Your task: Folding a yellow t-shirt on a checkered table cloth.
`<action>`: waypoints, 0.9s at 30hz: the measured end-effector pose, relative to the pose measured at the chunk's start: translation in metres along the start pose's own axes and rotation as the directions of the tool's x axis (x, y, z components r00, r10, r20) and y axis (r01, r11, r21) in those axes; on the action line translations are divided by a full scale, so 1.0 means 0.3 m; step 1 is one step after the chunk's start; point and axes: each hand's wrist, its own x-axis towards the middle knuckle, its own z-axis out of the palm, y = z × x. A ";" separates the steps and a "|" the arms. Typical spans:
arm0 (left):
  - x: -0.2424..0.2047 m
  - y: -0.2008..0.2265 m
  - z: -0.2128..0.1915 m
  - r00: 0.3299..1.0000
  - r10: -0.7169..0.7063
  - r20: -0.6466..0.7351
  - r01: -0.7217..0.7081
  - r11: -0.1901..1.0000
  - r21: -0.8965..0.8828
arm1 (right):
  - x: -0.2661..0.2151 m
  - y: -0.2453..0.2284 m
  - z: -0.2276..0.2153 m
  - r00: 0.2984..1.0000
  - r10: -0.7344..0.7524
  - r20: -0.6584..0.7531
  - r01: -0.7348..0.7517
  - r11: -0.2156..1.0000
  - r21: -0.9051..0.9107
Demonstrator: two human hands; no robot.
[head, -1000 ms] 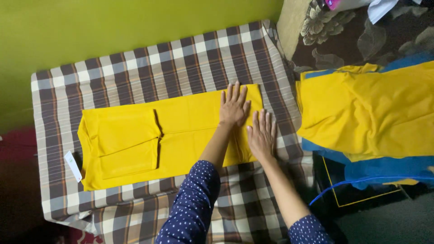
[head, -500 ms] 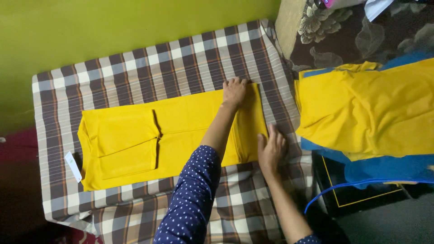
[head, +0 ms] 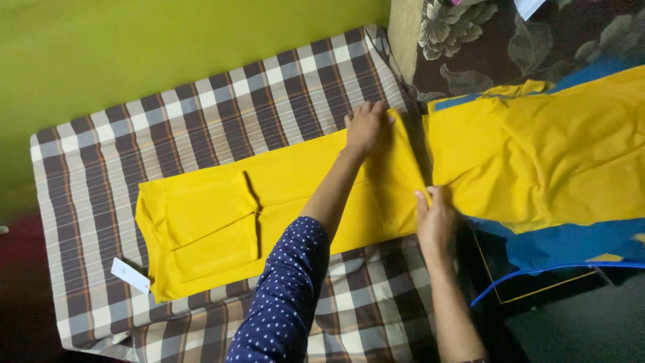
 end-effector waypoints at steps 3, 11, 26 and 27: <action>-0.078 0.086 -0.027 0.993 0.045 -0.113 -0.044 0.999 0.007 | 0.059 0.139 0.064 0.996 -0.065 -0.056 0.051 0.974 -0.221; -0.386 0.048 -0.028 0.982 0.147 0.121 -0.168 0.967 0.189 | 0.135 -0.157 0.172 0.951 -0.288 0.112 0.302 0.942 -0.146; -0.336 0.044 -0.083 0.978 0.155 0.141 -0.198 0.905 0.376 | -0.024 -0.050 0.039 0.995 -0.057 0.079 0.063 0.995 -0.082; -0.398 0.085 -0.121 0.940 0.307 0.148 -0.341 0.852 0.397 | -0.029 -0.046 0.011 0.990 0.046 0.133 -0.027 0.990 -0.142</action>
